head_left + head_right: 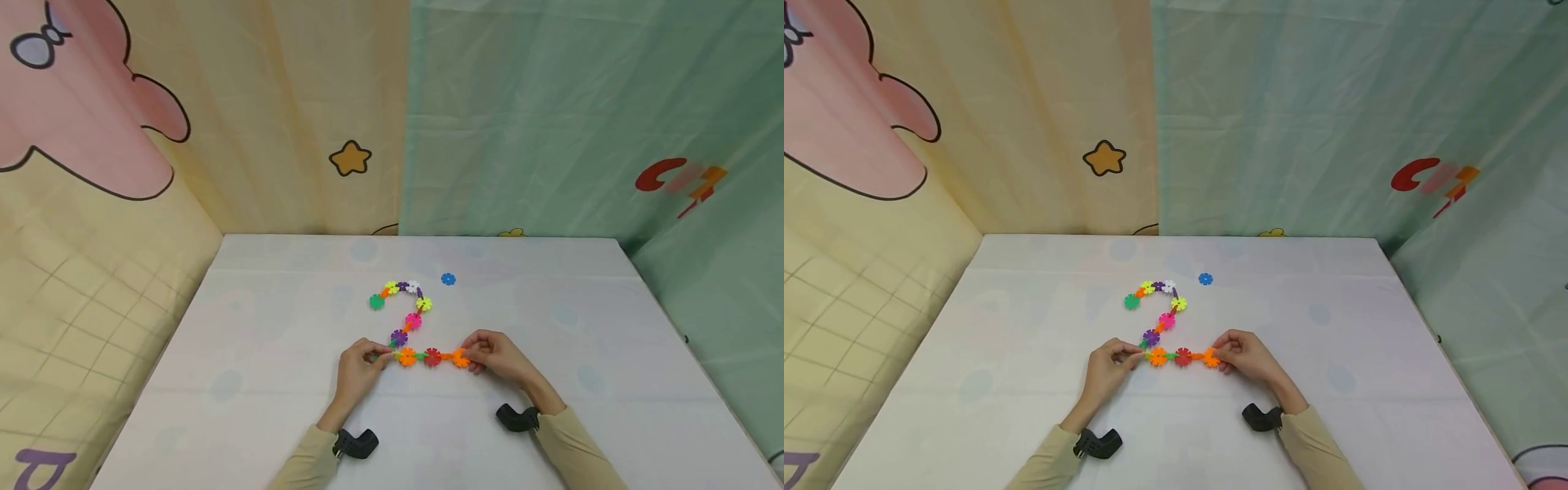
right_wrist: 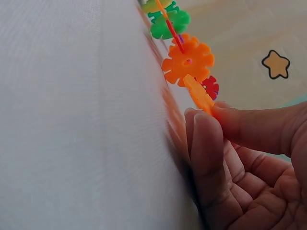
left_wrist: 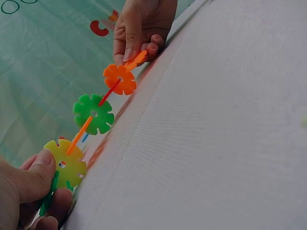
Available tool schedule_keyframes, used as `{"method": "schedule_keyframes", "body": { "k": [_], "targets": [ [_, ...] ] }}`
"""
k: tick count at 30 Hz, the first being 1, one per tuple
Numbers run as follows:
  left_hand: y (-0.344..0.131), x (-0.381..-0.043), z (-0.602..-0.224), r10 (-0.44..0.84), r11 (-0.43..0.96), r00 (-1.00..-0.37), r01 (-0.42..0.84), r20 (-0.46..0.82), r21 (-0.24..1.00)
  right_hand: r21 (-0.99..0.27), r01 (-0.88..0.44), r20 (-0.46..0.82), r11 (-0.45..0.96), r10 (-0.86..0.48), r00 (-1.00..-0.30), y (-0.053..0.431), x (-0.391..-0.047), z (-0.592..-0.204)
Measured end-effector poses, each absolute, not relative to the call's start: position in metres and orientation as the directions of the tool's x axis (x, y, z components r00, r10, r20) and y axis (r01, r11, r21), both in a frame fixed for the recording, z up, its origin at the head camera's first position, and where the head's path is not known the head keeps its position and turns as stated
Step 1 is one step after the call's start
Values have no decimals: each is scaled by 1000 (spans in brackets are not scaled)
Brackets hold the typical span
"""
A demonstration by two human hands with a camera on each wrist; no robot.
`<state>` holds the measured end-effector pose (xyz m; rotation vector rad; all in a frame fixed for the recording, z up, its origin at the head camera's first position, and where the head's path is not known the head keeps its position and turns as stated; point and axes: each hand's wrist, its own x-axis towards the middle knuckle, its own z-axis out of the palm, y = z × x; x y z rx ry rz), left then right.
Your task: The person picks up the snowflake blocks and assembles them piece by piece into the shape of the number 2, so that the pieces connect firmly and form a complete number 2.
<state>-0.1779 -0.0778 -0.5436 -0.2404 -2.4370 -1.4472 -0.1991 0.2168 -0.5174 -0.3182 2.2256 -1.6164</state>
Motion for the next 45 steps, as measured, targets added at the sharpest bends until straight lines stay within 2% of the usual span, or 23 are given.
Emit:
{"method": "schedule_keyframes", "body": {
  "k": [12, 19, 37, 41, 45],
  "targets": [
    [-78, -176, -544, -11, 456, -941, 297, 339, 839, -959, 8, -121, 283, -384, -915, 210, -198, -521],
    [-79, -175, -546, -23, 452, -928, 323, 373, 832, -965, 21, -109, 263, -326, -939, 204, -194, -526],
    [-80, -179, -544, -26, 437, -931, 318, 365, 841, -962, 144, -199, 233, -237, -951, 196, -194, -520],
    [-79, -178, -544, -15, 427, -937, 311, 350, 849, -954, 152, -222, 259, -269, -937, 200, -194, -519],
    [-79, -177, -544, -3, 420, -940, 310, 343, 853, -926, 105, -232, 364, -328, -916, 208, -202, -514]
  ]
}}
